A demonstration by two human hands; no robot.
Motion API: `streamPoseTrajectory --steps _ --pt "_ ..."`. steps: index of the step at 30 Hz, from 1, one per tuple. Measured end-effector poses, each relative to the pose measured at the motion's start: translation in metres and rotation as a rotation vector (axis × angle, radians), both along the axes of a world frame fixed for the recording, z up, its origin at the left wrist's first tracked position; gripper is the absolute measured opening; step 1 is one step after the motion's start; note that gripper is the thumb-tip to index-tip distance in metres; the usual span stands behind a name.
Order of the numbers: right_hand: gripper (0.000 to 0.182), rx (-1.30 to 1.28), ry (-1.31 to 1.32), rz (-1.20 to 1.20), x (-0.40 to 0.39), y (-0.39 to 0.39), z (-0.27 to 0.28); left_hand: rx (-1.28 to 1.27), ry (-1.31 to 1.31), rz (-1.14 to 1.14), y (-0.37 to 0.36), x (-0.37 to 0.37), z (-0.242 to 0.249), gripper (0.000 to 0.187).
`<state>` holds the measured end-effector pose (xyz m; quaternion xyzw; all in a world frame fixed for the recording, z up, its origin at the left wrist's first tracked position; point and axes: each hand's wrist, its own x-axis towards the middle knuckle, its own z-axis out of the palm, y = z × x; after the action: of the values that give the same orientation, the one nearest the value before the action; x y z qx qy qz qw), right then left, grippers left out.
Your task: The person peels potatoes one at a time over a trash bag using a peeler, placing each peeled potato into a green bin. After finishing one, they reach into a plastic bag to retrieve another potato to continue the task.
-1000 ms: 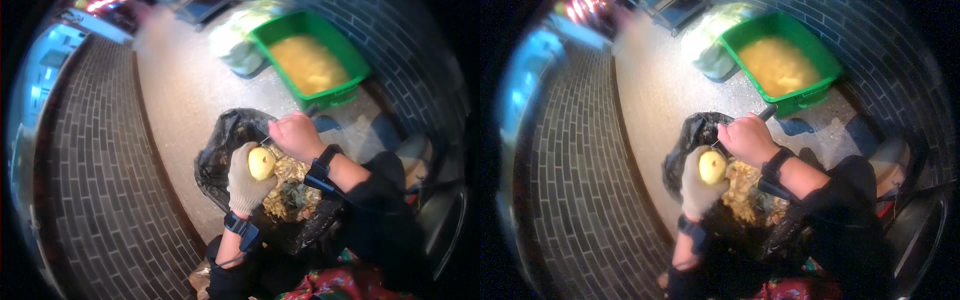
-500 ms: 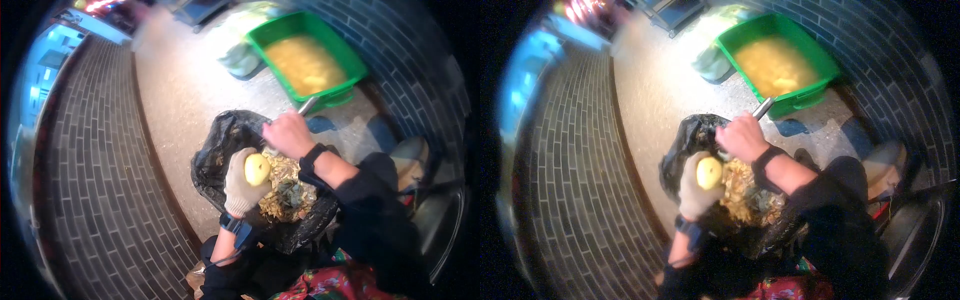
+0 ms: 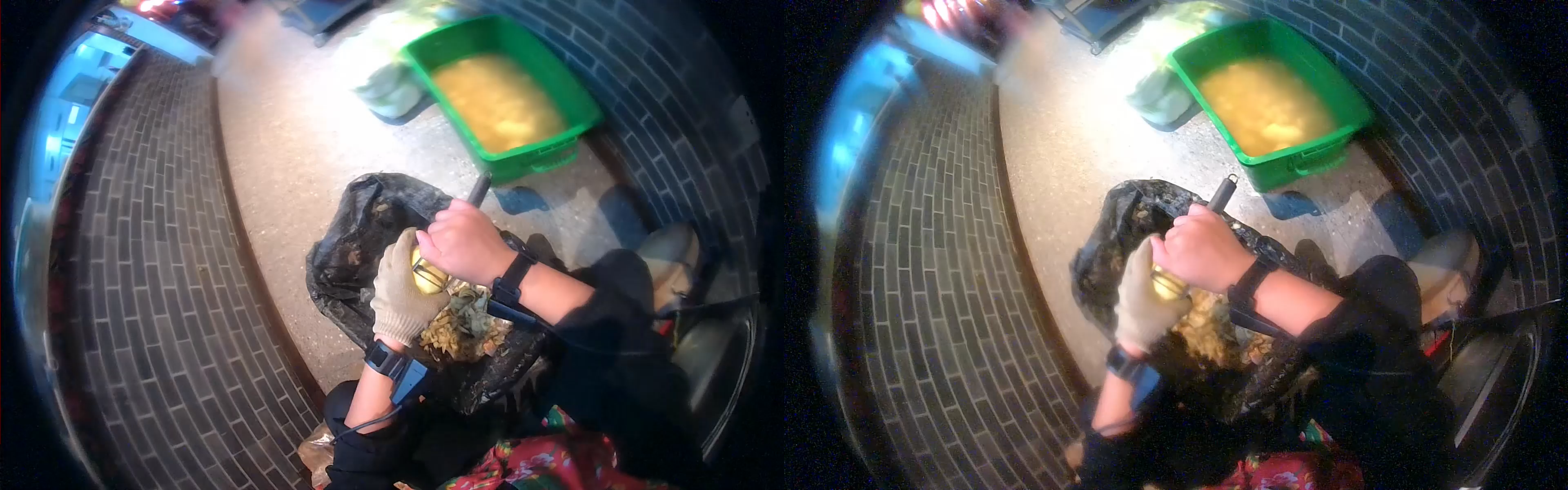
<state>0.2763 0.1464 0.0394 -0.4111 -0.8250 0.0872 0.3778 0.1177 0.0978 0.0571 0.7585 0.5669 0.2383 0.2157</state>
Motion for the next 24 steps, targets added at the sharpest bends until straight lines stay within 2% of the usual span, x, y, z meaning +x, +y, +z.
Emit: streamPoseTrajectory --steps 3,5,6,7,10,11,12,13,15,20,23,24 --pt "0.034 -0.014 0.052 0.004 0.001 0.006 -0.010 -0.023 0.002 0.024 0.001 0.002 0.002 0.089" --pt "0.032 0.103 -0.065 -0.064 0.003 0.013 -0.014 -0.044 0.031 0.053 0.000 -0.003 0.006 0.092" --pt "0.031 0.023 -0.342 -0.189 0.012 0.019 -0.011 0.009 -0.056 0.015 -0.003 -0.006 0.011 0.093" --pt "0.032 -0.035 -0.436 -0.227 0.021 0.030 -0.021 0.012 -0.045 0.012 -0.008 -0.004 0.019 0.093" --pt "0.035 -0.088 -0.383 -0.285 0.018 0.028 -0.024 0.022 -0.222 -0.023 -0.007 -0.002 0.027 0.091" --pt "0.038 -0.119 -0.235 -0.244 0.016 0.025 -0.020 0.013 -0.232 -0.012 -0.004 -0.005 0.019 0.091" --pt "0.040 -0.148 -0.093 -0.197 0.015 0.022 -0.014 0.053 -0.138 0.008 0.000 -0.007 0.013 0.087" --pt "0.040 -0.150 -0.108 -0.182 0.013 0.020 -0.008 0.094 -0.039 0.025 0.002 -0.009 0.010 0.083" --pt "0.040 -0.083 -0.007 -0.144 0.010 0.016 0.000 0.026 -0.022 0.050 0.003 -0.009 0.009 0.076" --pt "0.033 0.118 -0.102 0.057 -0.001 0.002 0.003 0.002 0.058 0.017 0.002 -0.008 -0.003 0.076" --pt "0.033 0.127 -0.080 -0.016 -0.002 0.010 -0.013 0.061 0.055 -0.030 -0.001 -0.005 -0.003 0.082" --pt "0.032 0.055 -0.094 -0.073 0.006 0.017 -0.008 0.102 0.057 -0.058 0.000 -0.003 0.001 0.086"
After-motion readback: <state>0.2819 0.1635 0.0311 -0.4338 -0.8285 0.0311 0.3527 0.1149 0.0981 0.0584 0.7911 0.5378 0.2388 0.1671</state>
